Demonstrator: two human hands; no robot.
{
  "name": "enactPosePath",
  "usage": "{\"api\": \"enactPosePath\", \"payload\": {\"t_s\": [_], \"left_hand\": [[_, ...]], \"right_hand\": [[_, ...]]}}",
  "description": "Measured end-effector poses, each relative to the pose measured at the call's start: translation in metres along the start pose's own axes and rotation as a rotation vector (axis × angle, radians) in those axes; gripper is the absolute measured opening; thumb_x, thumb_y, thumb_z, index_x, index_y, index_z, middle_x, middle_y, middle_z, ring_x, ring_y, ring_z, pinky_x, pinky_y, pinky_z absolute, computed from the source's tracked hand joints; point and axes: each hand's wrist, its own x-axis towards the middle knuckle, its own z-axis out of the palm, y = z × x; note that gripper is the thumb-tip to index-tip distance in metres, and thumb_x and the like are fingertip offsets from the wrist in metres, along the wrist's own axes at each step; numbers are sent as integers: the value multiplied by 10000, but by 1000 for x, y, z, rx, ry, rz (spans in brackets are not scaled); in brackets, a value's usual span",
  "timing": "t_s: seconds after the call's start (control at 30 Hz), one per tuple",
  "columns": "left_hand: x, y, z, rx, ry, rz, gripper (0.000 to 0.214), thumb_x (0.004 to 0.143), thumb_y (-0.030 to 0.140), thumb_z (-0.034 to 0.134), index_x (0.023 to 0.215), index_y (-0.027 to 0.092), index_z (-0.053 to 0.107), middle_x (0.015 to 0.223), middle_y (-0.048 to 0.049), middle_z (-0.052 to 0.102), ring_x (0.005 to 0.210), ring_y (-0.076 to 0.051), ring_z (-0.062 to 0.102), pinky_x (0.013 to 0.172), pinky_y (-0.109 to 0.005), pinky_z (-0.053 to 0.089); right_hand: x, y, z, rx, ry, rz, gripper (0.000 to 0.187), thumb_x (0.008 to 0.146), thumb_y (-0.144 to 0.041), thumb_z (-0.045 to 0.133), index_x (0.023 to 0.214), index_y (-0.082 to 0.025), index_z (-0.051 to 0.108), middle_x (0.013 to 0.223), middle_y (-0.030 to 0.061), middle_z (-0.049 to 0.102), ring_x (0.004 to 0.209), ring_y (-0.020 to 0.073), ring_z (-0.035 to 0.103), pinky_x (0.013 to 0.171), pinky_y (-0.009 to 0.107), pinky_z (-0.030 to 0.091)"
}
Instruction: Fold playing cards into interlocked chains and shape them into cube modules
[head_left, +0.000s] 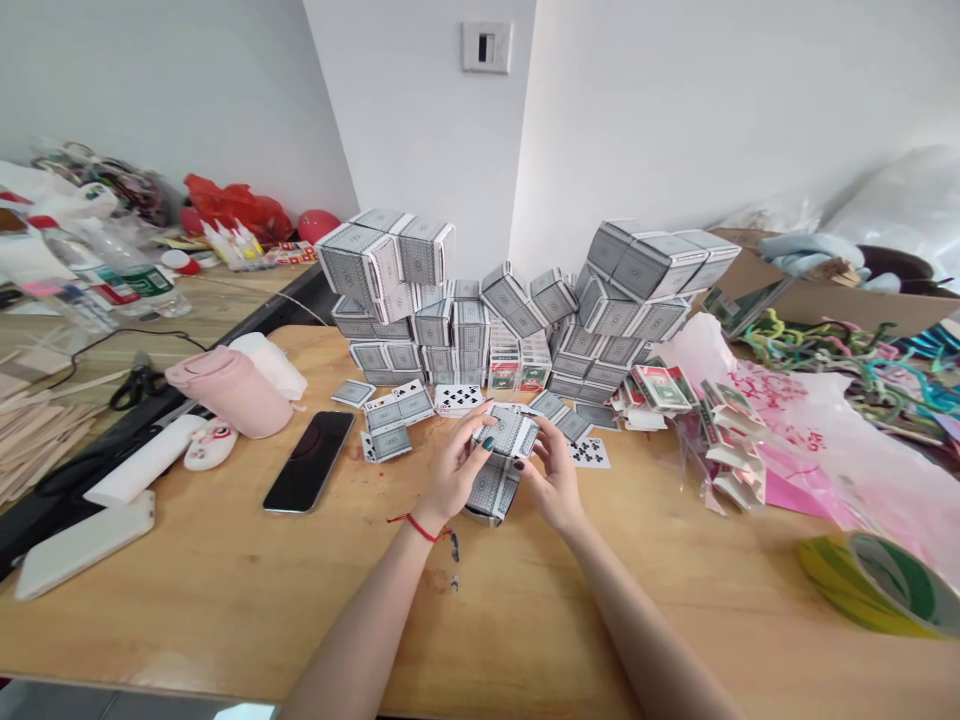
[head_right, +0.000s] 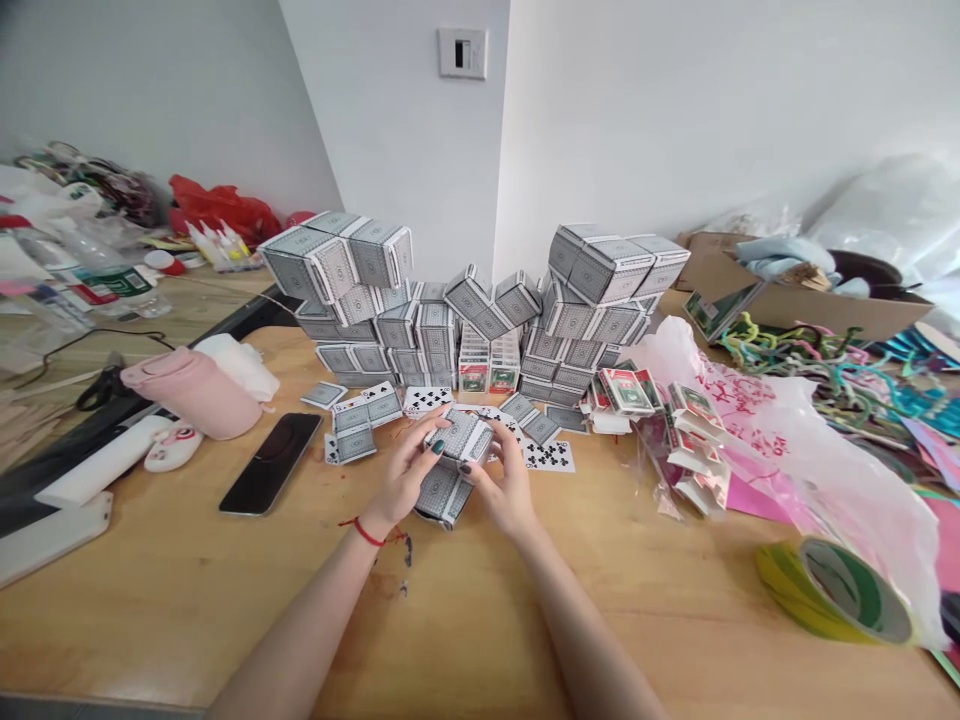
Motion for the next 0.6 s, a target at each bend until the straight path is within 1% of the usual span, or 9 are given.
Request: {"api": "enactPosePath", "payload": {"t_s": [0.17,0.27,0.33,0.43,0.6], "left_hand": [[0,0,-1,-38,-19,-20,301,856,291,452,1134,202,526,1382,-81,384,1299,-209,308,1087,-380,232],[-1,0,0,-49,-31,-27,327,859,308,445,1163,210,514,1393,-72,370,1306,-209,297,1092,-379,225],[-1,0,0,-52,-40,-33,344,862,318,440,1184,215,501,1401,-70,357,1307,-209,296,1094,-381,226],[-1,-2,1,-41,-56,-40,362,865,326,433,1207,217,480,1409,-74,342,1305,-206,302,1087,-385,242],[0,-7,2,38,-40,-21,356,868,330,428,1203,219,473,1394,-77,367,1292,-196,327,1069,-371,281]], "right_hand": [[1,-3,-4,-136,-7,-49,529,771,-383,588,1258,-281,406,1279,93,441,1180,262,413,939,437,395],[1,-3,-3,-160,-15,-59,553,769,-386,590,1275,-282,396,1318,90,420,1205,267,392,956,444,379],[1,-3,-2,-114,-18,-40,567,766,-383,596,1282,-283,384,1329,87,413,1206,262,397,971,441,366],[1,-1,2,13,0,-11,584,742,-392,625,1265,-287,387,1314,86,423,1190,254,420,977,435,361],[1,4,4,154,25,32,601,672,-432,684,1193,-283,422,1264,83,447,1176,255,424,965,439,370]]}}
